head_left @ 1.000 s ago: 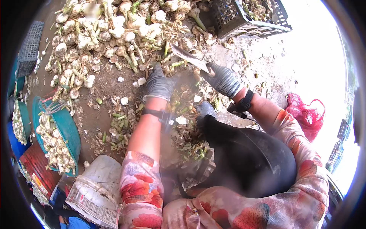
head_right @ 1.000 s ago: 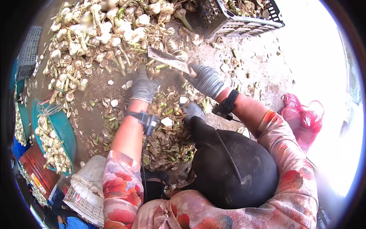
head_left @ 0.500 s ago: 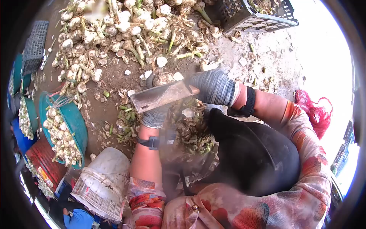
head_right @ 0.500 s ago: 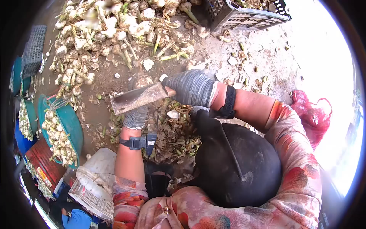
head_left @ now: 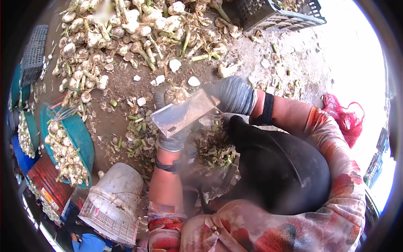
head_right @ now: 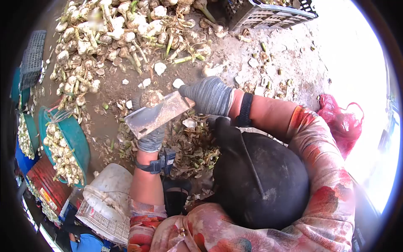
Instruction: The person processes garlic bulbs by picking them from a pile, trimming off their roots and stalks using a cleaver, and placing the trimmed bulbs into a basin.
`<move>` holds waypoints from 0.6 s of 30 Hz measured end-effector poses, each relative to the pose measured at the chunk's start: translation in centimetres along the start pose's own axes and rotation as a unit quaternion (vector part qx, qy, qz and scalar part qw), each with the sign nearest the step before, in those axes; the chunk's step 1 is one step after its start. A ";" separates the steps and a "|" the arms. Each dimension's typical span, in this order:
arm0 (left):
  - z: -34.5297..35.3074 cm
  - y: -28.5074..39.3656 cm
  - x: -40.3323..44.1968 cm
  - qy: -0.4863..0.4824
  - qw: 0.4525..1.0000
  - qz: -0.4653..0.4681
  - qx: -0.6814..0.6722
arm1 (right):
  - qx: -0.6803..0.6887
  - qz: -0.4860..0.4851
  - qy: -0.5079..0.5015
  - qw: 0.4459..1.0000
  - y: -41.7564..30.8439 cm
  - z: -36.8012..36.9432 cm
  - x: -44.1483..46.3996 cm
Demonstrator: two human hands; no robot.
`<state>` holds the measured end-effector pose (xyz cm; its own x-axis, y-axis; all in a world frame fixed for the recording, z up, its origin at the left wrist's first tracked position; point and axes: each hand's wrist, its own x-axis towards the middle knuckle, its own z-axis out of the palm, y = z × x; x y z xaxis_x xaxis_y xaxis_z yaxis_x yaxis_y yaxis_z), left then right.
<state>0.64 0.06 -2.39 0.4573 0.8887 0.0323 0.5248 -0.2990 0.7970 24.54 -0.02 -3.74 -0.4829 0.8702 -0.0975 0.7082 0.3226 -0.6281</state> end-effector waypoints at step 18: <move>0.5 0.6 1.8 0.039 0.689 -0.237 -0.683 | 0.237 -0.011 0.020 0.971 -1.5 -0.3 3.1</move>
<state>2.20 1.31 -2.15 0.3992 0.8055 -0.4380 -0.5885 0.5914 0.5513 22.12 2.33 -2.90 -0.4679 0.8820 -0.0562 0.3774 0.1419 -0.9151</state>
